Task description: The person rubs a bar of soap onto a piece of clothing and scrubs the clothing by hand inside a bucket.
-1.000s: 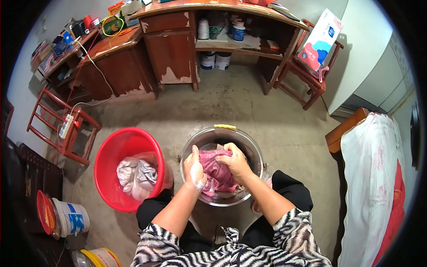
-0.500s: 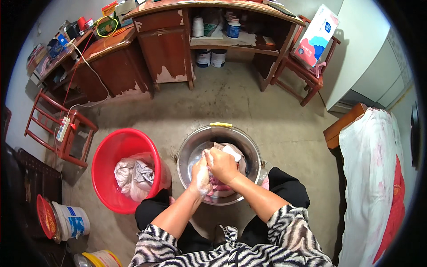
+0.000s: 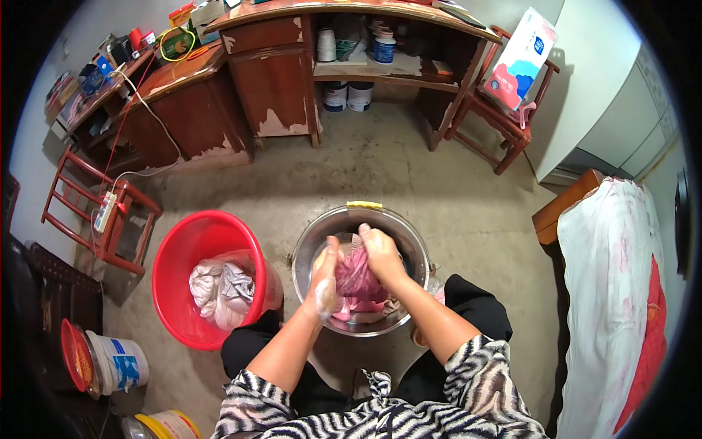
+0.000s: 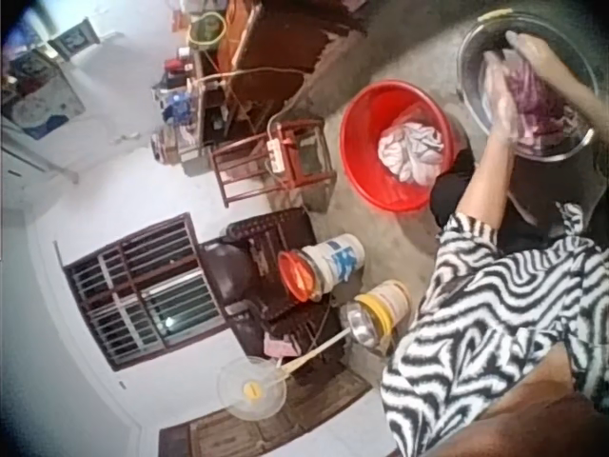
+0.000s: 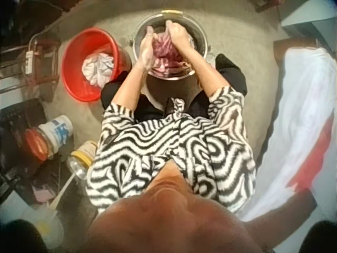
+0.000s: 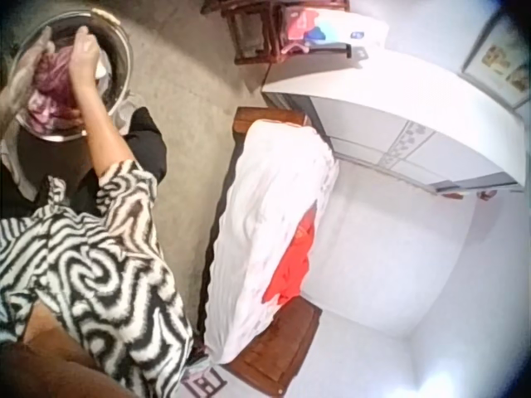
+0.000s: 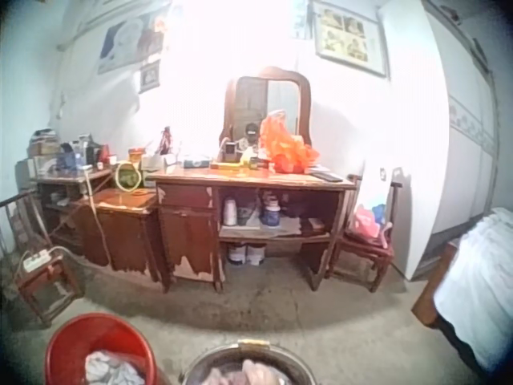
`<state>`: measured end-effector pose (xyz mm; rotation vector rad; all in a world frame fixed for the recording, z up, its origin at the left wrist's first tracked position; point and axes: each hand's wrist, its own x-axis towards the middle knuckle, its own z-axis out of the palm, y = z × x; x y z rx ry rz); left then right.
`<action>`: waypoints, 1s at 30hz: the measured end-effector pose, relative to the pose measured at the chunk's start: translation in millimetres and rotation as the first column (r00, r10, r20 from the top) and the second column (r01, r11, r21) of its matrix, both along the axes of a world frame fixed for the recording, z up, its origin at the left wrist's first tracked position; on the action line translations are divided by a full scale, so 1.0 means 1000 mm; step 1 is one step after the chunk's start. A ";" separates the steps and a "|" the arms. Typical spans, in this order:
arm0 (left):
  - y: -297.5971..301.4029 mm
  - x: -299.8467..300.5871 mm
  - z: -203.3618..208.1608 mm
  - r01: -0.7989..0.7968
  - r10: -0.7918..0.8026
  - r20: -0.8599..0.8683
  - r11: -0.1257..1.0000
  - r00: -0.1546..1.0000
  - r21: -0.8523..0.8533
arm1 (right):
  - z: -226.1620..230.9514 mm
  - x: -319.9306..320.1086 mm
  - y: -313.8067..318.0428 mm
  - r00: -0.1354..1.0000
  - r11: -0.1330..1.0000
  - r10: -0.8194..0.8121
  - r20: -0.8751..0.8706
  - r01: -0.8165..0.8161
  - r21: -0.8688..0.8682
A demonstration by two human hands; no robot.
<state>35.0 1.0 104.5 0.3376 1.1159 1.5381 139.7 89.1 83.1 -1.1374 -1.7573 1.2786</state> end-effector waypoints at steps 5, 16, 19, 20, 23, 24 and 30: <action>-0.002 0.002 -0.002 0.232 -0.146 -0.902 0.971 0.407 -0.052 | 0.021 0.017 0.009 0.915 0.888 -0.076 -0.396 -0.119 -0.444; 0.006 -0.024 0.017 -0.294 0.277 0.101 0.925 0.955 0.242 | 0.030 0.027 0.011 0.845 0.841 0.526 -0.099 -0.534 -0.087; 0.004 -0.031 0.007 -0.306 0.267 0.175 0.918 0.948 0.253 | 0.033 0.027 0.011 0.795 0.778 0.601 -0.087 -0.606 -0.164; 0.003 -0.032 0.007 -0.334 0.286 0.222 0.915 0.932 0.225 | 0.037 0.027 0.010 0.816 0.798 0.571 -0.087 -0.577 -0.175; 0.006 -0.032 0.007 -0.218 0.114 0.423 0.954 0.899 0.208 | 0.032 0.027 0.006 0.876 0.848 0.434 -0.211 -0.476 -0.231; 0.006 -0.030 0.006 -0.220 0.115 0.423 0.953 0.899 0.208 | 0.030 0.024 0.002 0.889 0.864 0.318 -0.329 -0.415 -0.286; 0.010 -0.017 -0.015 -0.155 0.141 0.352 0.988 0.925 0.011 | 0.047 -0.005 -0.031 0.948 0.987 0.115 -0.298 -0.074 0.145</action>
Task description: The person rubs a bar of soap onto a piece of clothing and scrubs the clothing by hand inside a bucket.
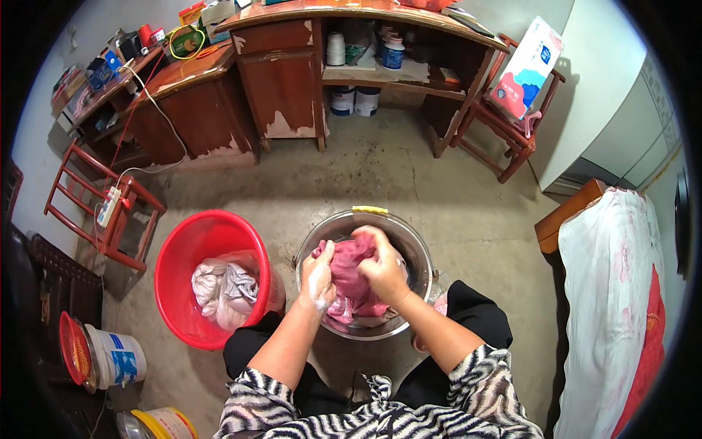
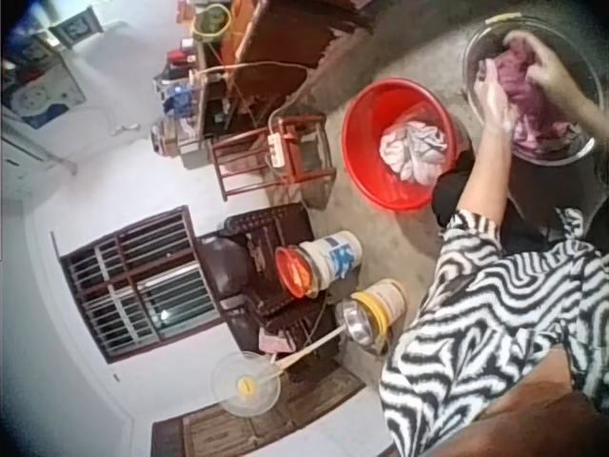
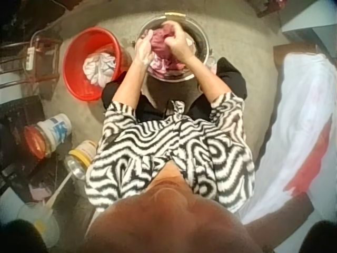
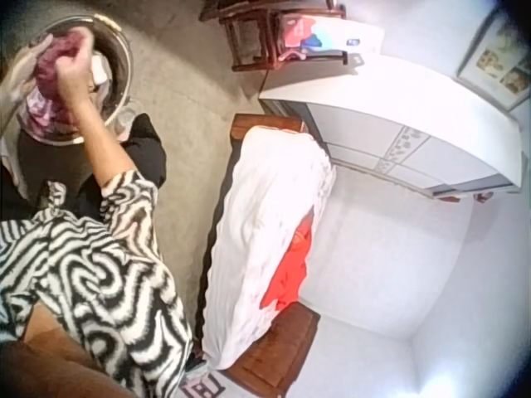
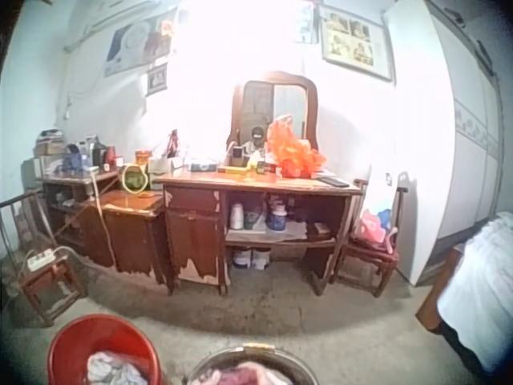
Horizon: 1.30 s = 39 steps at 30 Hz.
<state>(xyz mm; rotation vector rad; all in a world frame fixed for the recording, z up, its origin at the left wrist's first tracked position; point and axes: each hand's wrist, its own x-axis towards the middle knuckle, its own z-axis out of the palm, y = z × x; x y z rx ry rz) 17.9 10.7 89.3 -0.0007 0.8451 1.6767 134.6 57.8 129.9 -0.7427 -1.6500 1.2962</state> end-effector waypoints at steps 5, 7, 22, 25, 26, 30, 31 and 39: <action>-0.005 0.001 -0.003 -0.090 0.087 -0.032 0.986 0.996 -0.143 | -0.003 -0.013 -0.046 0.927 0.766 0.074 0.367 -0.288 0.574; -0.013 0.009 -0.011 -0.012 0.012 0.127 1.000 0.992 0.000 | -0.021 -0.011 -0.033 0.889 0.743 -0.011 0.458 -0.299 0.598; -0.003 0.032 -0.004 -0.006 0.017 0.100 0.995 0.995 -0.104 | -0.044 -0.006 -0.006 0.826 0.883 -0.197 0.527 -0.083 0.461; -0.008 0.026 0.007 0.153 -0.145 0.145 0.987 0.979 -0.045 | -0.051 0.000 0.022 0.929 0.996 -0.045 0.367 0.014 0.088; -0.010 0.024 0.012 0.199 -0.234 -0.414 0.972 0.880 -0.126 | -0.048 0.003 0.029 0.965 0.998 0.000 0.264 0.016 -0.058; -0.015 0.019 0.023 0.203 -0.174 -0.981 0.961 -0.083 -0.187 | -0.036 0.018 0.049 0.990 0.854 -0.128 -0.065 0.077 -0.515; -0.015 0.016 0.021 0.201 -0.173 -0.981 0.962 -0.083 -0.186 | -0.041 0.022 0.056 0.985 0.806 -0.104 -0.137 0.003 -0.592; -0.010 0.010 0.011 0.199 -0.143 -0.633 0.980 0.761 0.018 | -0.053 0.022 0.058 0.965 0.811 -0.057 -0.254 -0.103 -0.576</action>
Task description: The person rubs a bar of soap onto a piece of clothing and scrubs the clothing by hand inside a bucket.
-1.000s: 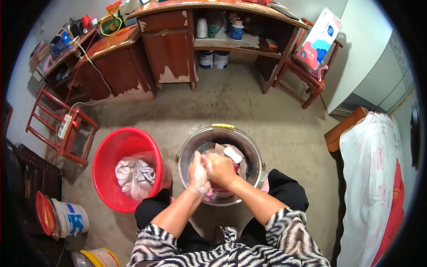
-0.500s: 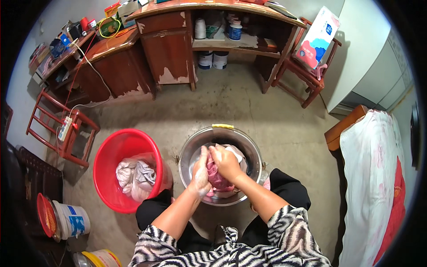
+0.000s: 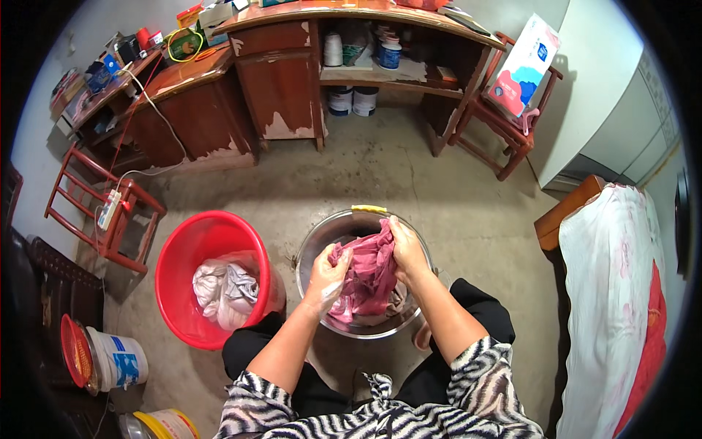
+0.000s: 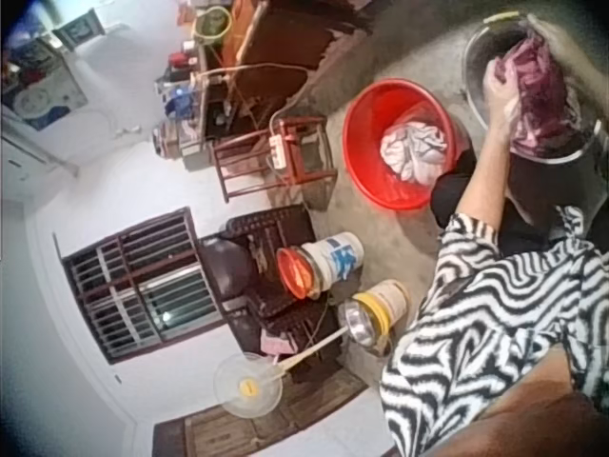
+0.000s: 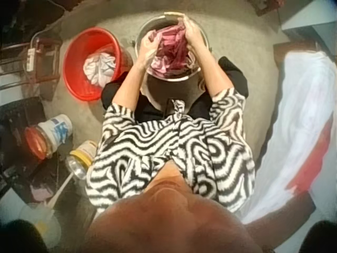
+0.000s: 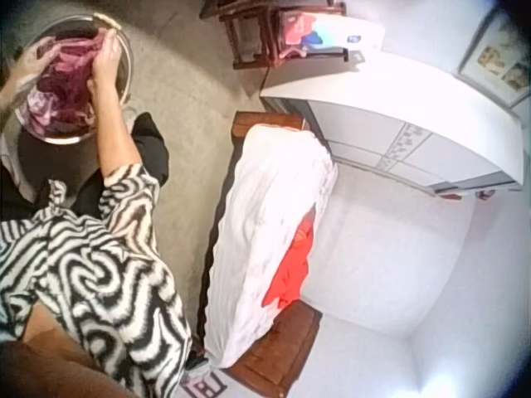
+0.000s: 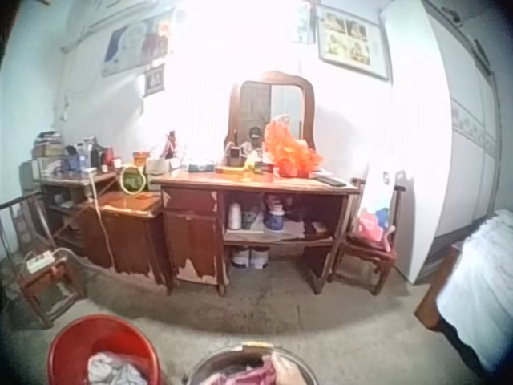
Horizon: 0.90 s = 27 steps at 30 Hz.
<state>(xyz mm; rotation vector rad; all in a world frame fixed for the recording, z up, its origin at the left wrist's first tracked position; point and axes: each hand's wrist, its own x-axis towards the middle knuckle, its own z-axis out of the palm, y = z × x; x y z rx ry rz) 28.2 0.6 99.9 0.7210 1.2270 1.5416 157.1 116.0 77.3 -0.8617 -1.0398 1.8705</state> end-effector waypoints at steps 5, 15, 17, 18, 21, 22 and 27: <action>-0.002 0.013 0.001 0.065 -0.076 -0.486 0.997 0.871 -0.040 | 0.023 -0.006 -0.015 0.971 0.942 -0.071 -0.230 -0.010 -0.335; -0.001 0.002 0.004 0.057 -0.058 -0.130 0.998 0.990 -0.011 | 0.040 -0.003 -0.014 1.000 0.994 0.016 0.000 -0.016 -0.105; -0.001 0.000 0.003 -0.023 0.021 0.056 0.999 0.998 0.044 | 0.044 -0.004 -0.020 0.994 0.996 0.076 0.074 -0.072 -0.055; -0.001 -0.003 0.002 -0.048 0.043 0.110 0.998 0.993 0.043 | 0.042 -0.004 -0.022 0.986 0.994 0.106 0.128 -0.110 0.021; 0.001 -0.009 0.001 -0.127 0.116 0.138 0.990 0.984 0.069 | 0.032 -0.004 -0.024 0.925 0.920 -0.176 0.336 0.033 0.390; 0.003 -0.009 0.000 -0.148 0.136 0.159 0.987 0.978 0.068 | 0.035 -0.003 -0.025 0.938 0.906 -0.171 0.300 0.030 0.423; 0.002 -0.010 -0.001 -0.192 0.169 0.221 0.977 0.960 0.087 | 0.059 0.000 -0.048 0.830 0.707 0.096 0.549 -0.445 0.549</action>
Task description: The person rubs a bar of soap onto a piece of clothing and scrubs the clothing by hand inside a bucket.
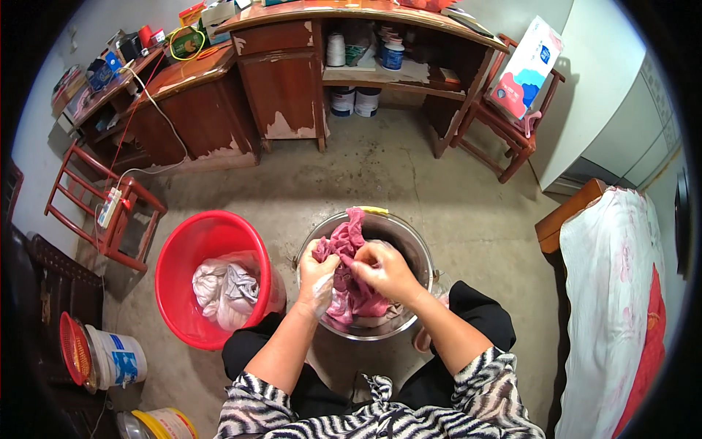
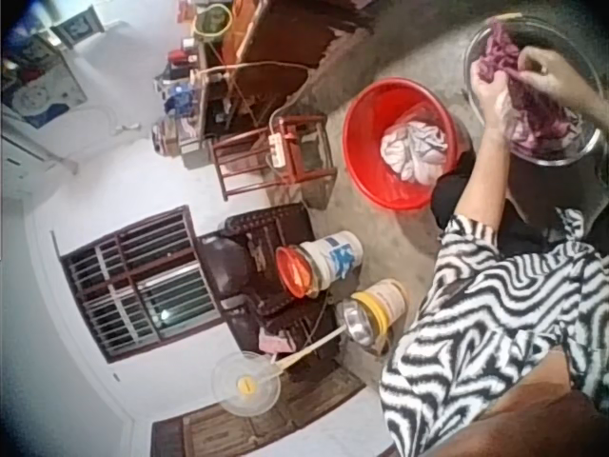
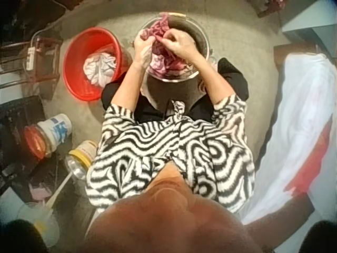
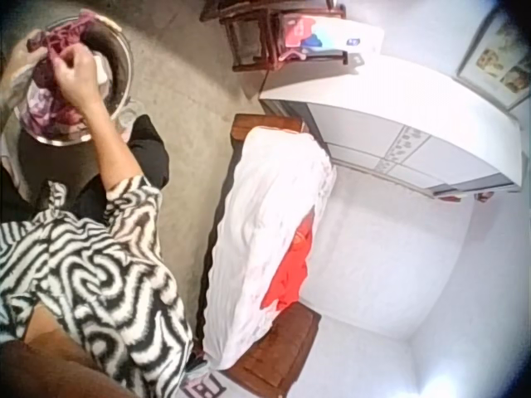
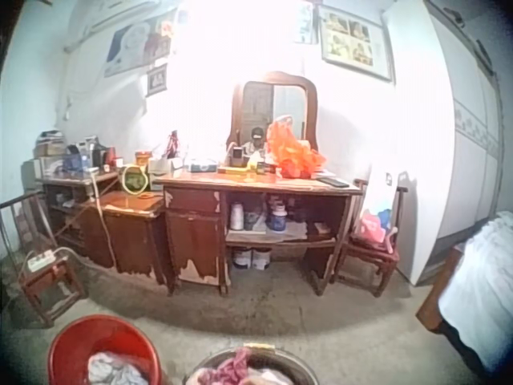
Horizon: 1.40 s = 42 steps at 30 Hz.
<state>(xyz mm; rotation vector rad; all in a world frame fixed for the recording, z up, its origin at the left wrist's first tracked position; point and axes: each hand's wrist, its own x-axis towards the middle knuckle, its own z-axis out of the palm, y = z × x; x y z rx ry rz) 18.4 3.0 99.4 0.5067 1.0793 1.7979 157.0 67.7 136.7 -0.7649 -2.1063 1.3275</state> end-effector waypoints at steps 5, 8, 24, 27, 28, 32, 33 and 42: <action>0.000 0.000 -0.001 -0.018 0.017 0.027 1.000 0.999 0.019 | -0.003 -0.001 -0.008 0.991 0.920 0.106 -0.078 -0.068 0.386; -0.001 0.002 0.000 0.013 -0.013 0.022 1.000 1.000 0.026 | -0.004 -0.001 -0.002 0.982 0.955 0.110 -0.155 -0.060 0.291; -0.003 -0.015 0.014 0.093 -0.103 -0.091 0.990 0.991 -0.105 | 0.003 0.037 0.034 0.701 0.816 -0.287 0.653 -0.178 0.549; -0.003 -0.017 0.017 0.041 -0.050 -0.093 0.994 0.994 -0.097 | 0.011 0.045 0.044 0.942 0.925 -0.161 0.294 0.040 0.377; -0.003 -0.017 0.020 -0.019 0.012 -0.075 0.996 0.997 -0.090 | 0.015 0.046 0.047 0.943 0.925 -0.159 0.293 0.039 0.378; -0.005 -0.020 0.031 -0.103 0.104 0.042 0.994 0.994 -0.026 | 0.026 0.048 0.045 0.986 0.950 0.118 -0.119 -0.147 -0.275; -0.006 -0.020 0.033 -0.093 0.092 0.035 0.996 0.995 0.011 | 0.025 0.046 0.043 0.999 0.939 0.052 -0.008 -0.051 -0.339; -0.017 -0.009 0.049 0.217 -0.124 -0.520 0.968 0.845 0.122 | 0.004 0.026 0.028 0.856 0.998 -0.067 0.513 0.053 0.041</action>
